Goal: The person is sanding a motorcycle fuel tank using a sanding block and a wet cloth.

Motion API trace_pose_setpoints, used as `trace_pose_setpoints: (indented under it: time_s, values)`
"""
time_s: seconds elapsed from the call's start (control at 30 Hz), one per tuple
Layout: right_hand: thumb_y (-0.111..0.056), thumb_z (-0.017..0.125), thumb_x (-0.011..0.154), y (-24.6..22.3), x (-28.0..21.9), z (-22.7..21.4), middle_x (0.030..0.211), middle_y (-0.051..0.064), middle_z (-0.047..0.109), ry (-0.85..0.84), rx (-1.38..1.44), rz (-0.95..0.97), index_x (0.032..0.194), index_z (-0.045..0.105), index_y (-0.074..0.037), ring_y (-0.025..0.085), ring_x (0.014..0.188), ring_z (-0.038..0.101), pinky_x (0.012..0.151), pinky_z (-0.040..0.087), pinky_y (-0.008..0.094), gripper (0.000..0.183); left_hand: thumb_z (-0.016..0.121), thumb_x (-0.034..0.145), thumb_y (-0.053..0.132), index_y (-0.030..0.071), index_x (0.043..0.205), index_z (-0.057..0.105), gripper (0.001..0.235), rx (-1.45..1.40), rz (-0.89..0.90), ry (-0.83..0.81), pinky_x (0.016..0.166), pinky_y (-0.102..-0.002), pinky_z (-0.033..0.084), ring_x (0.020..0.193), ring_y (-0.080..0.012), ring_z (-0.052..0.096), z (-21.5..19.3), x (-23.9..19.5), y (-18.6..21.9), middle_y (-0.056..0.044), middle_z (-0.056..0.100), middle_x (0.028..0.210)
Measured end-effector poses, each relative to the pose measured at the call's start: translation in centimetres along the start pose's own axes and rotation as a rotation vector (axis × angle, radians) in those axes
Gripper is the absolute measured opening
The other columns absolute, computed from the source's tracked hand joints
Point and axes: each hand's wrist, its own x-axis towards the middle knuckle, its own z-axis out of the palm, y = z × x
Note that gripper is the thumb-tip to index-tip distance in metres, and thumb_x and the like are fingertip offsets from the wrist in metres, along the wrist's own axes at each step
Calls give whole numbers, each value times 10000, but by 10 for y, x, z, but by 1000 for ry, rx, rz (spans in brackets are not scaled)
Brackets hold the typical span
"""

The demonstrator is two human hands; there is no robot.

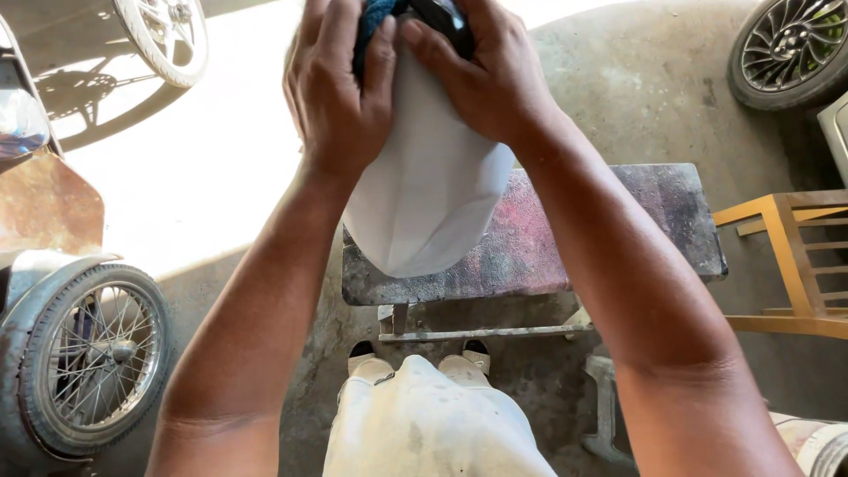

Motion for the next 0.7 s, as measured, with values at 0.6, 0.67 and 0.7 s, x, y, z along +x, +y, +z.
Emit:
trace_pose_setpoints:
  time_s: [0.6, 0.67, 0.7]
  values:
    - [-267, 758, 1092, 14, 2, 24, 991, 73, 779, -17, 352, 101, 1143, 739, -51, 133, 900, 740, 790, 627, 299, 223, 497, 1198, 301, 214, 1556, 535, 370, 472, 454, -122, 1345, -477, 87, 1570, -305, 271, 17, -123, 34, -51, 296, 1716]
    - [-266, 758, 1092, 19, 1, 15, 991, 73, 779, -7, 347, 102, 1143, 739, -51, 133, 900, 739, 791, 627, 299, 222, 484, 1171, 270, 177, 1560, 567, 409, 561, 542, -219, 1324, -481, 40, 1579, -303, 269, 23, -137, 44, -66, 303, 1716]
    - [-264, 758, 1092, 19, -4, 15, 991, 72, 778, -1, 344, 104, 1142, 739, -51, 133, 900, 739, 791, 626, 299, 220, 472, 1144, 239, 140, 1565, 598, 450, 654, 627, -316, 1302, -486, -7, 1587, -302, 266, 26, -145, 50, -81, 310, 1717]
